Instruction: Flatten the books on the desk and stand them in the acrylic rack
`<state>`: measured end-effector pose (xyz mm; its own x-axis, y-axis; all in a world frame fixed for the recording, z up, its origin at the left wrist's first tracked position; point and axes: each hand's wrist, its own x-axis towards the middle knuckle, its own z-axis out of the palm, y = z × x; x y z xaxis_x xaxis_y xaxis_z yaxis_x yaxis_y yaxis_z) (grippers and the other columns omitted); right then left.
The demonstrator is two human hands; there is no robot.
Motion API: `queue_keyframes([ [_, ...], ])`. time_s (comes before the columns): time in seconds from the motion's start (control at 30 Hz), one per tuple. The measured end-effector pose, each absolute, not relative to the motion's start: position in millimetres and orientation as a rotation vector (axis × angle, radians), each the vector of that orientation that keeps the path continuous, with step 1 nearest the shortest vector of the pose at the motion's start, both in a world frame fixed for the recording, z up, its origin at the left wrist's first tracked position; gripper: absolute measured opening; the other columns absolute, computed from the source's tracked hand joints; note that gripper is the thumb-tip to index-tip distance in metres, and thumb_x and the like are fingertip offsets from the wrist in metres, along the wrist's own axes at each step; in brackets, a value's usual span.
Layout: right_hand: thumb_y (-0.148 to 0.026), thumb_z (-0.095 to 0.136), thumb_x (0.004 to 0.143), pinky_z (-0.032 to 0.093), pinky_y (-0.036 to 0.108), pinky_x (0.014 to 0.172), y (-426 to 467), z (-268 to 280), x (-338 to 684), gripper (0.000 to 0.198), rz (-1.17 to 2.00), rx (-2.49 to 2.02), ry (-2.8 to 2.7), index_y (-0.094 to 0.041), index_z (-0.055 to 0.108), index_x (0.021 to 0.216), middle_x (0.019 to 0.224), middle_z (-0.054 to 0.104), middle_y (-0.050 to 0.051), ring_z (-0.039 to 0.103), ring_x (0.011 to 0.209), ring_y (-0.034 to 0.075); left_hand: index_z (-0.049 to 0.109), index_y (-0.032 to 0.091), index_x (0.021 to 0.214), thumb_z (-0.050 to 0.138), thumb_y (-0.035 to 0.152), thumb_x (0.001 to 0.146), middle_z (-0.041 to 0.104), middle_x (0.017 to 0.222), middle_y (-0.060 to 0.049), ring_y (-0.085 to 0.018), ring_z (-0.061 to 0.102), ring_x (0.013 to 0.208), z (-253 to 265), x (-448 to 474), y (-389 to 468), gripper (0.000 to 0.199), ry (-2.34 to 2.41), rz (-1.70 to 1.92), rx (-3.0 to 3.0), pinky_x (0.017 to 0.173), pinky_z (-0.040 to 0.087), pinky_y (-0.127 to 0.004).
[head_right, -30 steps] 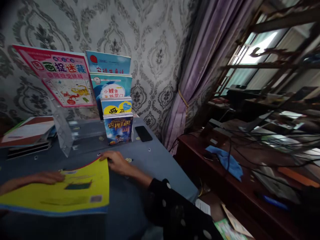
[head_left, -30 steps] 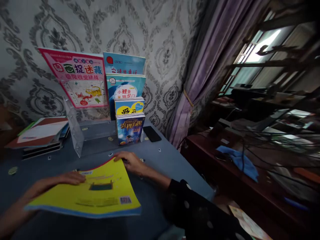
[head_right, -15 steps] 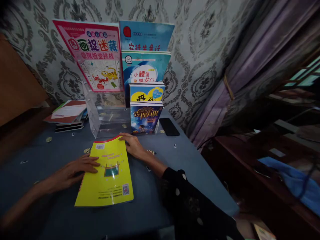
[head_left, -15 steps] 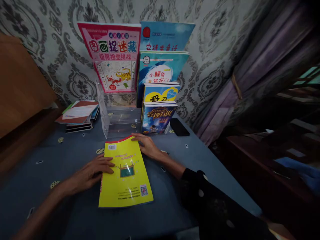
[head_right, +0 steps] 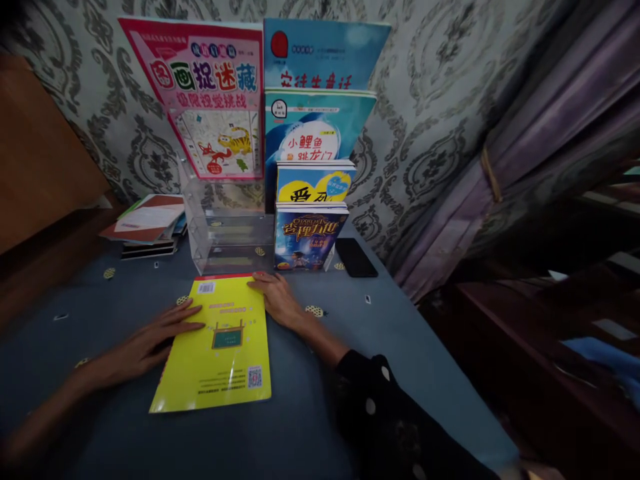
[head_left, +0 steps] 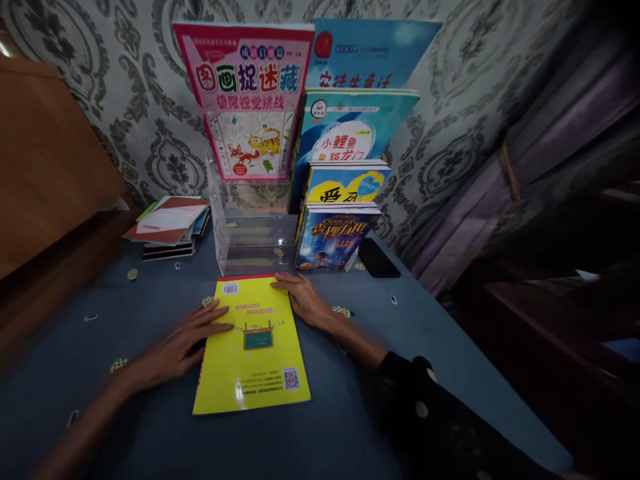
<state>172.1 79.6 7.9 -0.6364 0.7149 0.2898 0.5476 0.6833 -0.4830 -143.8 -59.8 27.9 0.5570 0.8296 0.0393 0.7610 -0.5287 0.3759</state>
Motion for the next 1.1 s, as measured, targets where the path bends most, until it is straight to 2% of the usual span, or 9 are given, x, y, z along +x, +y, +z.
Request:
queue_keyframes([
  [0.13,-0.003,0.047,0.089,0.034,0.053,0.116,68.5,16.8,166.1,0.044,0.448,-1.096,-2.485,-0.02,0.066,0.126,0.142,0.059,0.012,0.05,0.137,0.026,0.038,0.036,0.152,0.041,0.031,0.103,0.026,0.164,-0.001,-0.028,0.019,0.152,33.9,-142.2,-61.8,0.049,1.308,0.231,2.506,0.121,0.024,-0.057],
  [0.27,-0.02,0.049,0.096,0.032,0.057,0.115,46.3,23.0,160.0,0.035,0.393,-1.126,-2.503,-0.018,0.064,0.128,0.144,0.057,0.015,0.045,0.14,0.032,0.037,0.039,0.152,0.044,0.031,0.101,0.027,0.163,0.001,-0.029,0.023,0.151,38.7,-139.9,-62.9,0.052,1.302,0.243,2.512,0.12,0.027,-0.056],
  [0.37,-0.033,0.053,0.096,0.03,0.061,0.115,27.3,19.1,159.2,0.043,0.398,-1.159,-2.516,-0.013,0.059,0.134,0.149,0.049,0.021,0.04,0.143,0.038,0.036,0.039,0.152,0.046,0.034,0.101,0.028,0.163,0.0,-0.03,0.026,0.15,38.3,-137.9,-64.6,0.052,1.293,0.281,2.509,0.119,0.031,-0.056],
  [0.47,-0.041,0.054,0.096,0.03,0.06,0.117,16.6,9.5,160.7,0.051,0.395,-1.131,-2.501,-0.016,0.053,0.141,0.155,0.043,0.019,0.033,0.146,0.037,0.034,0.035,0.153,0.048,0.041,0.1,0.024,0.164,-0.003,-0.031,0.022,0.151,32.6,-133.3,-67.1,0.055,1.299,0.295,2.496,0.118,0.034,-0.054],
  [0.63,-0.04,0.053,0.097,0.03,0.059,0.119,19.9,1.7,161.9,0.055,0.437,-1.115,-2.489,-0.012,0.05,0.144,0.155,0.042,0.02,0.029,0.148,0.038,0.029,0.031,0.156,0.045,0.044,0.101,0.016,0.167,-0.005,-0.03,0.016,0.153,21.6,-123.6,-66.9,0.059,1.357,0.322,2.478,0.118,0.033,-0.052],
  [0.77,-0.039,0.052,0.097,0.03,0.058,0.119,24.2,3.7,160.5,0.055,0.451,-1.138,-2.484,-0.01,0.049,0.144,0.155,0.041,0.021,0.03,0.148,0.038,0.029,0.031,0.156,0.042,0.046,0.103,0.017,0.166,-0.004,-0.028,0.018,0.153,21.8,-121.9,-59.7,0.057,1.364,0.332,2.468,0.119,0.032,-0.05],
  [0.93,-0.04,0.053,0.096,0.029,0.056,0.12,21.4,3.0,161.9,0.057,0.434,-1.135,-2.486,-0.009,0.049,0.144,0.155,0.041,0.021,0.03,0.148,0.037,0.034,0.025,0.154,0.038,0.046,0.104,0.021,0.165,-0.007,-0.025,0.02,0.152,21.3,-121.2,-46.8,0.055,1.408,0.35,2.434,0.121,0.029,-0.046],
  [1.1,-0.05,0.052,0.095,0.031,0.059,0.119,14.4,1.8,166.9,0.061,0.402,-1.103,-2.497,-0.015,0.048,0.146,0.157,0.039,0.019,0.028,0.149,0.037,0.034,0.025,0.154,0.034,0.041,0.105,0.024,0.165,-0.006,-0.022,0.02,0.153,14.4,-122.1,-34.7,0.052,1.406,0.398,2.449,0.123,0.025,-0.046],
])
